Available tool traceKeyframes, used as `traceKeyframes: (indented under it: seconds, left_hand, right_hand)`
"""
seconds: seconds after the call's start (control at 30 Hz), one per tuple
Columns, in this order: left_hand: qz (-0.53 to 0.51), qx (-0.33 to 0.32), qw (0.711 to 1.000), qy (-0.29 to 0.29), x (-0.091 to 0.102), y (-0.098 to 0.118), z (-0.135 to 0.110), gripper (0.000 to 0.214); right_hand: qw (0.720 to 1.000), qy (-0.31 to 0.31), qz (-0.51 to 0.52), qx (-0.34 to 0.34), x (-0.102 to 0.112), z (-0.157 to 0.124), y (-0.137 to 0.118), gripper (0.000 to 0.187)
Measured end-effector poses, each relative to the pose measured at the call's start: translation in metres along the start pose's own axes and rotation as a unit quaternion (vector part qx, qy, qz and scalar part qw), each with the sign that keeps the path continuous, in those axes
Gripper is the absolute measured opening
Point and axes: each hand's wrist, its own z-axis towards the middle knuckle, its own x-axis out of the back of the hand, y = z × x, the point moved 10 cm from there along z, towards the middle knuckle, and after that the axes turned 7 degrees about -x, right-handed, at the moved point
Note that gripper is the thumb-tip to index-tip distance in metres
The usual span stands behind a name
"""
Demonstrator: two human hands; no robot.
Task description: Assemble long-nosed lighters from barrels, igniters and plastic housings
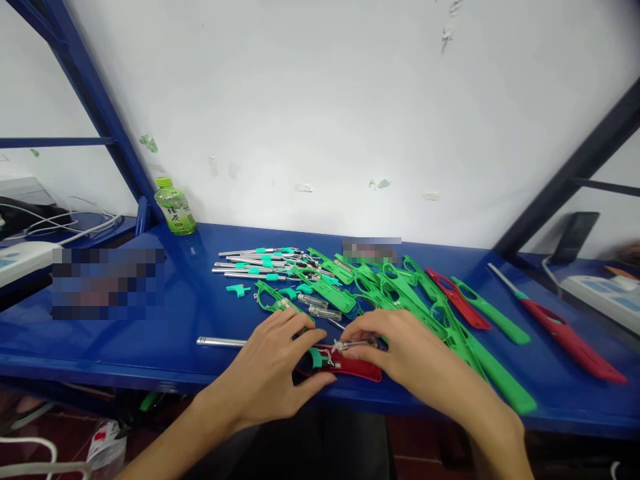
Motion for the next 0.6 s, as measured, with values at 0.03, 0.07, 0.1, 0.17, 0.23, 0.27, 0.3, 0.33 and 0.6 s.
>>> traceKeyframes:
  seconds: [0.03, 0.07, 0.1, 0.17, 0.23, 0.27, 0.3, 0.33, 0.6]
  left_hand:
    - [-0.003, -0.002, 1.0, 0.002, 0.0003, 0.0004, 0.0004, 0.033]
    - [-0.005, -0.004, 1.0, 0.003, 0.0007, 0.0008, 0.0007, 0.029]
    - [-0.008, -0.006, 1.0, 0.004, 0.0008, 0.0012, 0.0009, 0.026]
    - [-0.009, -0.01, 1.0, 0.009, 0.0014, 0.0018, 0.0011, 0.023]
    - [-0.007, -0.013, 1.0, 0.012, 0.0019, 0.0025, 0.0014, 0.022]
    - [-0.005, -0.014, 1.0, 0.014, 0.0022, 0.0027, 0.0015, 0.022]
    - [-0.002, -0.015, 1.0, 0.015, 0.0024, 0.003, 0.0017, 0.022]
    - [0.001, -0.016, 1.0, 0.016, 0.0028, 0.0034, 0.0018, 0.022]
    - [0.018, -0.019, 1.0, 0.014, 0.0014, 0.0052, 0.001, 0.024]
  right_hand:
    - [1.0, -0.007, -0.002, -0.004, -0.0012, 0.0, 0.001, 0.008]
    - [1.0, -0.012, -0.006, -0.006, -0.0021, -0.0001, 0.0014, 0.008]
    - [1.0, -0.015, -0.009, -0.007, -0.0027, -0.0003, 0.0013, 0.007]
    - [1.0, -0.017, -0.012, -0.008, -0.0034, -0.0008, 0.0004, 0.007]
    - [1.0, -0.02, -0.008, -0.011, -0.0043, -0.0014, -0.0004, 0.006]
    - [1.0, -0.021, -0.006, -0.013, -0.0047, -0.0018, -0.0006, 0.005]
    - [1.0, -0.022, -0.006, -0.014, -0.0051, -0.0021, -0.0008, 0.005]
    - [1.0, -0.022, -0.007, -0.014, -0.0053, -0.0024, -0.0011, 0.006]
    - [1.0, -0.008, -0.017, 0.01, -0.0044, -0.0055, -0.0028, 0.015]
